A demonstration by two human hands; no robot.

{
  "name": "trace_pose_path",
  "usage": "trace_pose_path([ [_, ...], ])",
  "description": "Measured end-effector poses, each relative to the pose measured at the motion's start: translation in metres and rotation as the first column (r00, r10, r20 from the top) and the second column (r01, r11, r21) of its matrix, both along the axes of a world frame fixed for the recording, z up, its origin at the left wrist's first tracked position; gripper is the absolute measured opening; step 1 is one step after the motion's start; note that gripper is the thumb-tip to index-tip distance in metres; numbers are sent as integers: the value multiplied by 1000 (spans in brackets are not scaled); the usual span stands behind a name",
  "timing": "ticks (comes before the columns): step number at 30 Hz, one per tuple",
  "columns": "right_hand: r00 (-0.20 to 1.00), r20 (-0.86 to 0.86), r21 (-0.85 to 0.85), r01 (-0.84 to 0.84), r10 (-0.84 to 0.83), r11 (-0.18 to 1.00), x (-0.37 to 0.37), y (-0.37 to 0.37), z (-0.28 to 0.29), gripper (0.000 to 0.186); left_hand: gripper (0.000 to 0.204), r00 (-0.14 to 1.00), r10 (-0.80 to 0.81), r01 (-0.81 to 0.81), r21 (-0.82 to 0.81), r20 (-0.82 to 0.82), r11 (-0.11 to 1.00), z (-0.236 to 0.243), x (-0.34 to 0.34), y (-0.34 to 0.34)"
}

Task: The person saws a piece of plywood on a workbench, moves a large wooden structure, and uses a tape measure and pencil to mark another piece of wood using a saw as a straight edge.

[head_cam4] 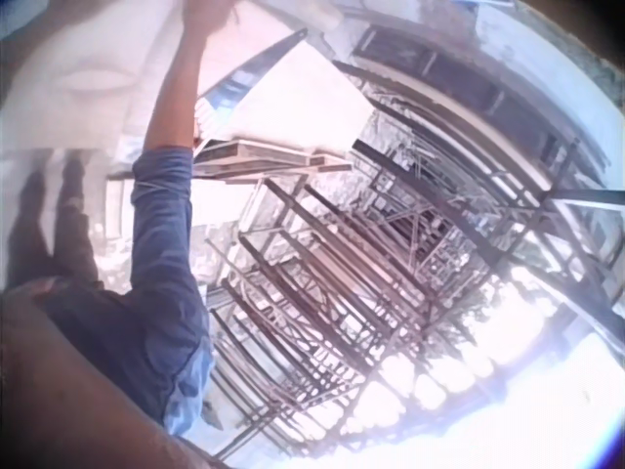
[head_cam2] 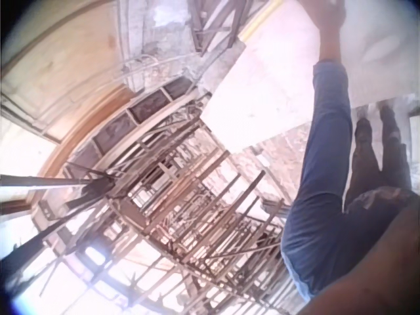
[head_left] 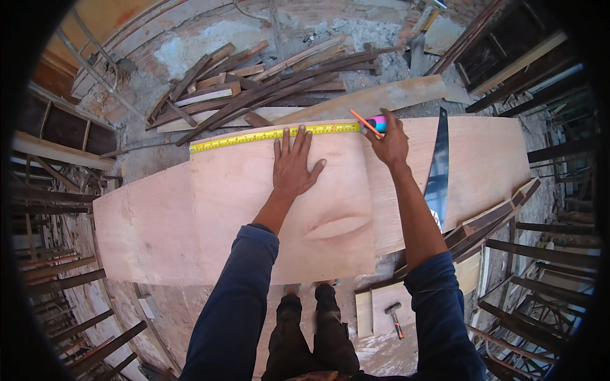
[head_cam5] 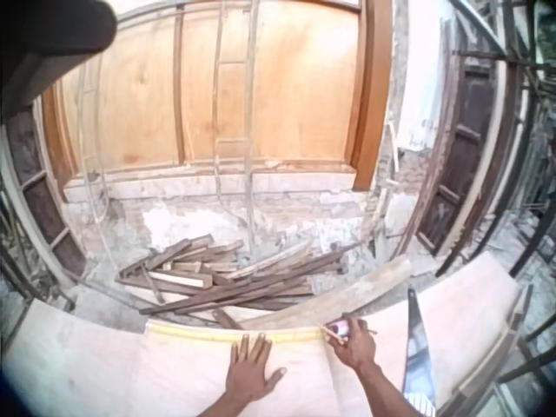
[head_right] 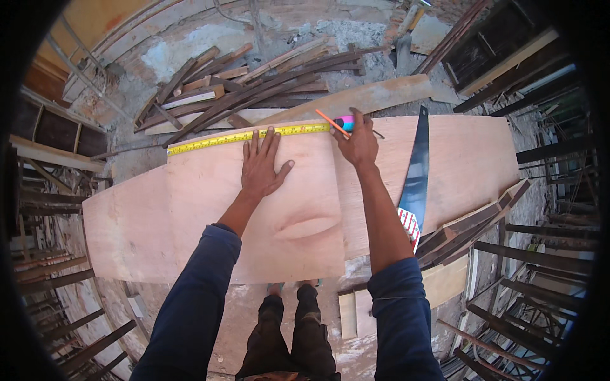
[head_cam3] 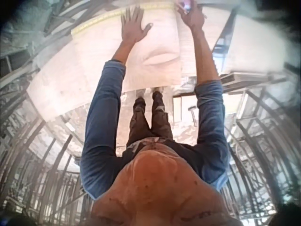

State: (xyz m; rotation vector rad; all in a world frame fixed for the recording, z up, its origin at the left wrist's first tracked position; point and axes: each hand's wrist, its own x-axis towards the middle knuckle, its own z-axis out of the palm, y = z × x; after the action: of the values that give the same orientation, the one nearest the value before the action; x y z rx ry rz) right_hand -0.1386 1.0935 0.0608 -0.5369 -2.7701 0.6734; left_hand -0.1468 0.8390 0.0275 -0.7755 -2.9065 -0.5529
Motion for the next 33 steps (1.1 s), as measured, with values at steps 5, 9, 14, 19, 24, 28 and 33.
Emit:
trace_pose_path([
  [5, 992, 96, 28, 76, -78, 997, 3, -25, 32, 86, 74, 1000, 21, -21, 2, 11, 1000, 5, 0, 2],
  [9, 994, -89, 93, 66, -58, 993, 6, -43, 38, 82, 75, 1000, 21, -21, 12, 4, 1000, 5, -1, 1],
  [14, 916, -401, 12, -22, 24, 1000, 5, -59, 27, 44, 75, 1000, 20, -20, 23, -8, 1000, 6, -1, 2],
  [19, 895, -446, -630, -333, 24, 701, -1, -77, 4, 35, 75, 999, 21, -22, 16, 27, 1000, 8, -1, 2],
  [24, 964, -213, -820, -266, 162, 507, -17, -85, -18, 29, 76, 999, 21, -22, 26, 40, 999, 8, -3, 1],
  [28, 963, -213, -759, -270, 166, 593, -21, -81, -33, 22, 76, 999, 24, -25, 34, 23, 999, 7, -3, -1],
  [33, 977, -156, -680, -212, 143, 702, -23, -87, -36, 18, 75, 999, 18, -19, 48, 30, 999, 5, -5, -2],
])
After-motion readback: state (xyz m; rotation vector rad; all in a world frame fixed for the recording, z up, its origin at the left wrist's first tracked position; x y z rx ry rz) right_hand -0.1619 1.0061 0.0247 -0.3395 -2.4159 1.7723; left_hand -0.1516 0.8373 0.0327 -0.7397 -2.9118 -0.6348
